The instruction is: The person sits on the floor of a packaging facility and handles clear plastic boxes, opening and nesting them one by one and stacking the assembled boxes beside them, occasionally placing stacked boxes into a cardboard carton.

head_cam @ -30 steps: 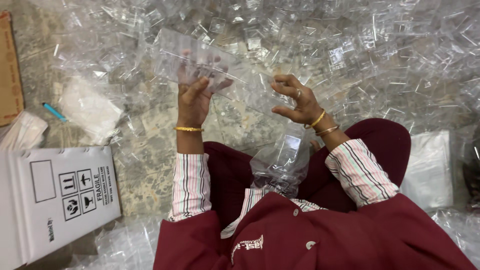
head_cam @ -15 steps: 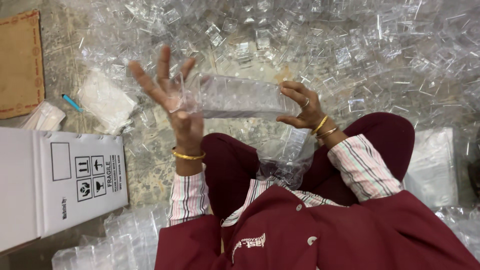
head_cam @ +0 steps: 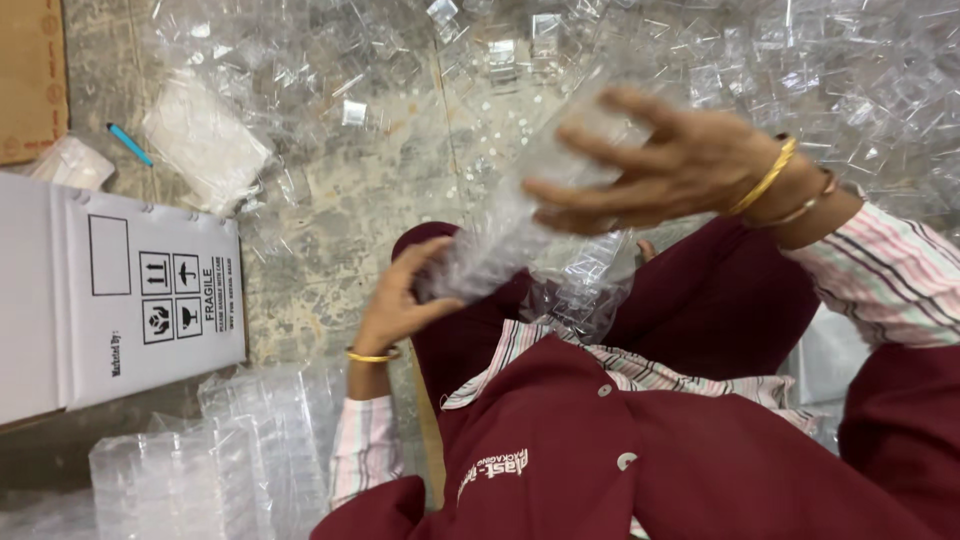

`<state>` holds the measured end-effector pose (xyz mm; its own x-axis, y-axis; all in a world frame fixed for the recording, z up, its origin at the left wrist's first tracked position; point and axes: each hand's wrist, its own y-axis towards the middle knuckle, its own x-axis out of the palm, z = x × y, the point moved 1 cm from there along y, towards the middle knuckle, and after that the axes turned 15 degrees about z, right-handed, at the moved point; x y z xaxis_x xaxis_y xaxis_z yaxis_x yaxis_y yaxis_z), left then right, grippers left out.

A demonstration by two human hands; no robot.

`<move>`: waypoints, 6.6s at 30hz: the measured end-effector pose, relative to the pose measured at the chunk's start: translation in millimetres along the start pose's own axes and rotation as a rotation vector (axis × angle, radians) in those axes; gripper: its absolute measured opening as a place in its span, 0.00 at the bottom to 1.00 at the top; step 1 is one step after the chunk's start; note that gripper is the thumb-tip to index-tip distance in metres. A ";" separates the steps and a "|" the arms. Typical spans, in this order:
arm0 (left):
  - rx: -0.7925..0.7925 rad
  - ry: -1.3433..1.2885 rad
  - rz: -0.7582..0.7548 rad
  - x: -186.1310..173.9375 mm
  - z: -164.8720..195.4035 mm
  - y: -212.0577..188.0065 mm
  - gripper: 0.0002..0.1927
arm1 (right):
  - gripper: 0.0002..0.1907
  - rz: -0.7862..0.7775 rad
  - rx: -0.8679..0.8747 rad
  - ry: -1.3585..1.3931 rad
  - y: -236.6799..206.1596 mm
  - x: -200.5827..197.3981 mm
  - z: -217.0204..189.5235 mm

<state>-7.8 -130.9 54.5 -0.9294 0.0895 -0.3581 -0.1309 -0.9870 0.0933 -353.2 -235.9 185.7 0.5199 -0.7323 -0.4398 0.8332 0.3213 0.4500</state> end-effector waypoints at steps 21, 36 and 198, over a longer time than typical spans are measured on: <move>-0.179 -0.320 0.408 0.3 -83.0 -111.8 0.26 | 0.22 -0.491 0.939 0.816 -12.9 56.7 -192.3; -0.187 -0.336 0.231 -23.6 -75.9 -155.5 0.39 | 0.10 -0.214 1.422 0.896 63.2 4.0 -70.8; -0.316 -1.210 0.646 239.0 -56.0 200.8 0.09 | 0.43 0.190 1.960 0.712 -148.7 150.3 -131.4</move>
<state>-236.9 -315.2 -64.4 -0.5338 -0.4862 0.6919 0.3586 -0.8711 -0.3355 -374.3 -314.8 -49.4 0.9181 -0.3169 -0.2381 -0.2255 -0.9116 0.3438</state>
